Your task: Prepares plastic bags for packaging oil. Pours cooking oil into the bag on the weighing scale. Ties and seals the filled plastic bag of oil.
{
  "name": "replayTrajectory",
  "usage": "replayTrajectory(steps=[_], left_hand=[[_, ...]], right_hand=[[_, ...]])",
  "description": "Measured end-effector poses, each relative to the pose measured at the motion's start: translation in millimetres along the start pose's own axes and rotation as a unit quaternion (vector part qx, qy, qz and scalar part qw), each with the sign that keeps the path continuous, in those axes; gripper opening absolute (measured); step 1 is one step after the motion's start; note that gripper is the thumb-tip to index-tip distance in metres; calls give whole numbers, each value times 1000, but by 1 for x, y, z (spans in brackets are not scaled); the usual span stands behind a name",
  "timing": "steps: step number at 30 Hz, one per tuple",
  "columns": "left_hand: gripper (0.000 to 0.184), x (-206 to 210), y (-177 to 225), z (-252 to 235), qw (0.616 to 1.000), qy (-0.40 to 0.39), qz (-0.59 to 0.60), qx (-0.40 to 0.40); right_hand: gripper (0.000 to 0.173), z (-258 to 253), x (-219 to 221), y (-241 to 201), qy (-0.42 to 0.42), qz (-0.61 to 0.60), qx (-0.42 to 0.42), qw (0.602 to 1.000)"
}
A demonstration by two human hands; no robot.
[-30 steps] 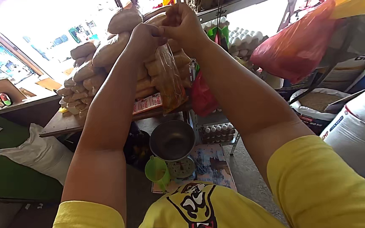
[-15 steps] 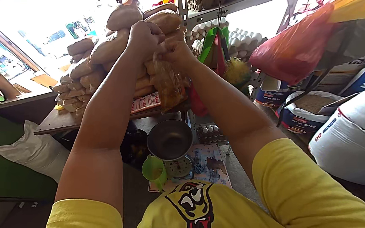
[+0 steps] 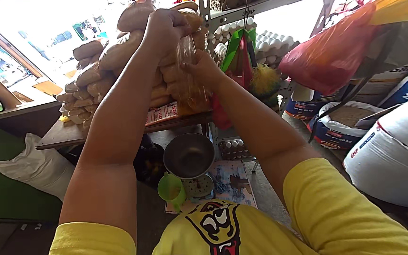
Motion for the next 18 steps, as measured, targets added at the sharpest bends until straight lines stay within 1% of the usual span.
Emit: replayTrajectory(steps=[1, 2, 4, 6, 9, 13, 18], left_hand=[[19, 2, 3, 0, 1000, -6, 0, 8], [18, 4, 4, 0, 1000, -9, 2, 19], [17, 7, 7, 2, 999, -20, -3, 27], [18, 8, 7, 5, 999, -28, -10, 25], [18, 10, 6, 7, 999, -39, -20, 9], [18, 12, 1, 8, 999, -50, -17, -14], [19, 11, -2, 14, 997, -66, -10, -30]], right_hand=[[56, -1, 2, 2, -7, -12, -4, 1000], [58, -2, 5, 4, -9, -21, -6, 1000], [55, -2, 9, 6, -8, -22, 2, 1000], [50, 0, 11, 5, -5, 5, 19, 1000], [48, -2, 13, 8, -2, 36, 21, 999], [38, -3, 15, 8, -14, 101, 51, 993], [41, -3, 15, 9, -34, 150, 54, 987]])
Point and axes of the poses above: each hand's wrist, its own z-axis away from the middle knuckle, its own x-axis out of the palm, y = z × x, the point moved 5 cm from there along -z, towards the middle knuckle, and after that the axes turned 9 degrees about -x, right-handed, at the moved point
